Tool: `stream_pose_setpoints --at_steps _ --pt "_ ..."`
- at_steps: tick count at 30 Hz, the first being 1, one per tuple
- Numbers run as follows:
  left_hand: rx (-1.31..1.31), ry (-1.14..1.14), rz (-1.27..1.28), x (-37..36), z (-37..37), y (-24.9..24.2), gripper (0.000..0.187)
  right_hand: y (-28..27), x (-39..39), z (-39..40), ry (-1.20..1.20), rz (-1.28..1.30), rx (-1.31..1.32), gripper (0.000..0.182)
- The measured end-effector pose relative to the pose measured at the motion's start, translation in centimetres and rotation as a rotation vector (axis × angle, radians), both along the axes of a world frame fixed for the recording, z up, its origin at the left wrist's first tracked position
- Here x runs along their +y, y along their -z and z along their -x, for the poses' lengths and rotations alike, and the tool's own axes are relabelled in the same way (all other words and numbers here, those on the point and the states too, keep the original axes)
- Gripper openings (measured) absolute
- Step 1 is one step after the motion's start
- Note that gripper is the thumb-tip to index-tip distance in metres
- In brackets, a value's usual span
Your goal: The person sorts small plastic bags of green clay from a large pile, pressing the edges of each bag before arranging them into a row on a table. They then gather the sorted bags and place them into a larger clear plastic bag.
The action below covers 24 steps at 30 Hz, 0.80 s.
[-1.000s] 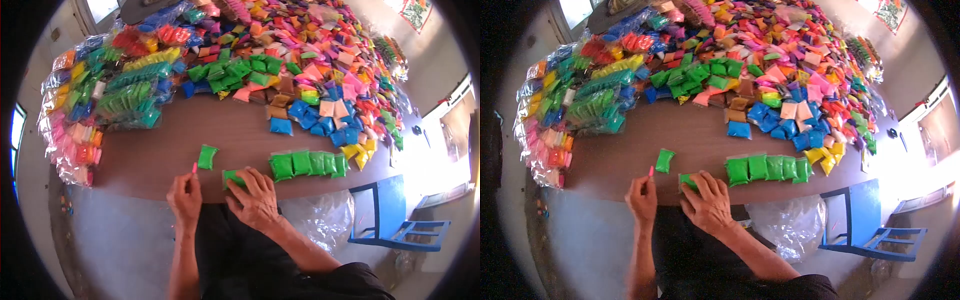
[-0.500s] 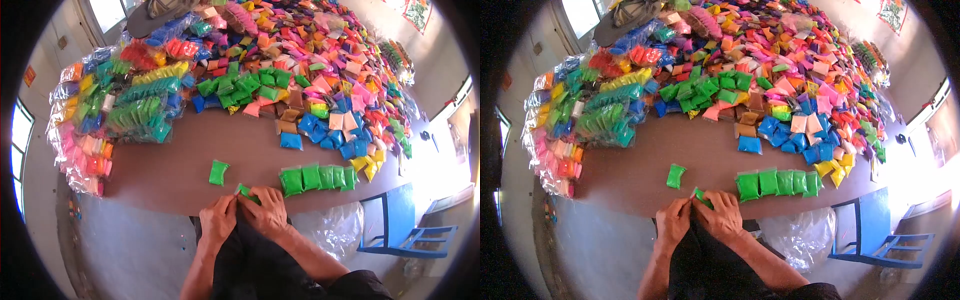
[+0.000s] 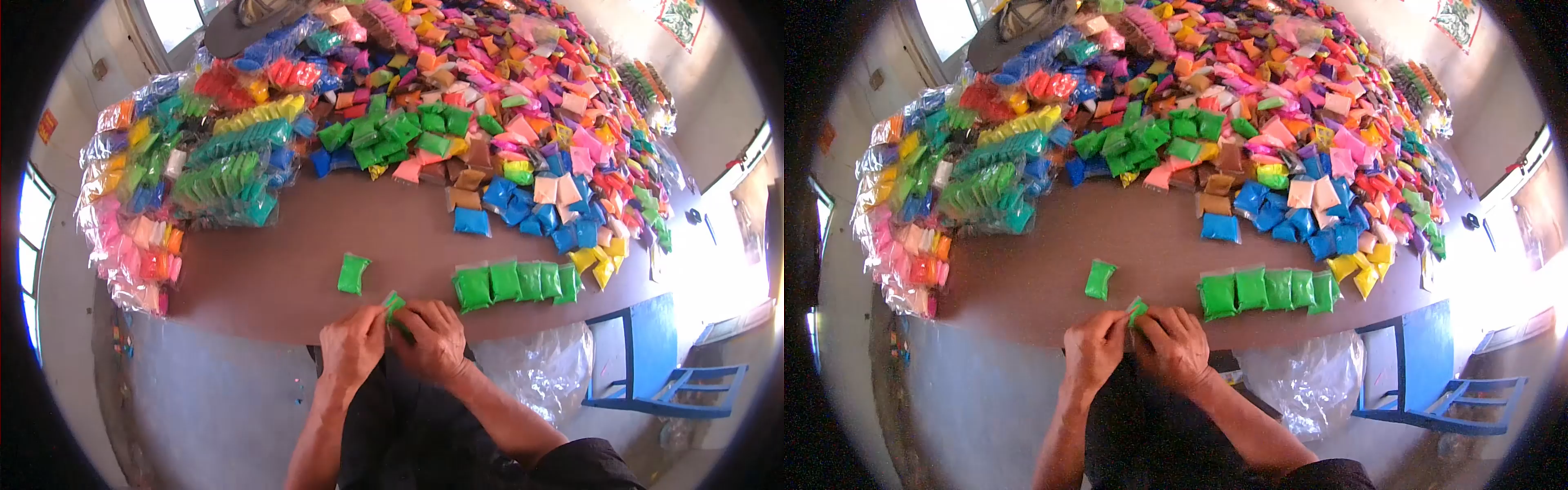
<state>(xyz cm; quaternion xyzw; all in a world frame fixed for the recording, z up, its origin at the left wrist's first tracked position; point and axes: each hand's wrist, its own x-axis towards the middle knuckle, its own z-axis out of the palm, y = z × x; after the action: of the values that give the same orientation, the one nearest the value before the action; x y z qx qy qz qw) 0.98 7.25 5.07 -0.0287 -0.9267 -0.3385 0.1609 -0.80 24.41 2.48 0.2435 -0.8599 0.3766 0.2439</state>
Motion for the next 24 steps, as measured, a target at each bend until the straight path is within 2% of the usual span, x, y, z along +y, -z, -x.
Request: stream_pose_setpoints --at_steps 2,7,11,17,22,24 --pt "0.019 0.047 0.018 0.3 -0.3 0.8 0.004 0.0 0.0 0.0 -0.006 0.003 0.020 0.029" --pt "0.055 0.003 0.118 -0.6 1.2 2.1 0.007 0.0 0.0 0.3 -0.028 -0.003 0.049 0.028" --pt "0.099 0.025 0.018 0.0 1.3 0.6 0.010 0.5 0.0 0.3 -0.015 0.021 0.068 0.028" --pt "0.010 0.110 0.088 -0.1 2.0 0.5 0.012 0.3 0.0 0.3 -0.001 0.034 0.049 0.029" --pt "0.019 0.083 0.103 -0.5 3.1 0.8 0.018 0.3 -0.1 0.4 -0.003 0.040 0.056 0.029" --pt "0.000 0.084 0.094 -0.2 2.5 0.3 0.018 0.4 0.0 0.1 -0.003 0.036 0.026 0.024"
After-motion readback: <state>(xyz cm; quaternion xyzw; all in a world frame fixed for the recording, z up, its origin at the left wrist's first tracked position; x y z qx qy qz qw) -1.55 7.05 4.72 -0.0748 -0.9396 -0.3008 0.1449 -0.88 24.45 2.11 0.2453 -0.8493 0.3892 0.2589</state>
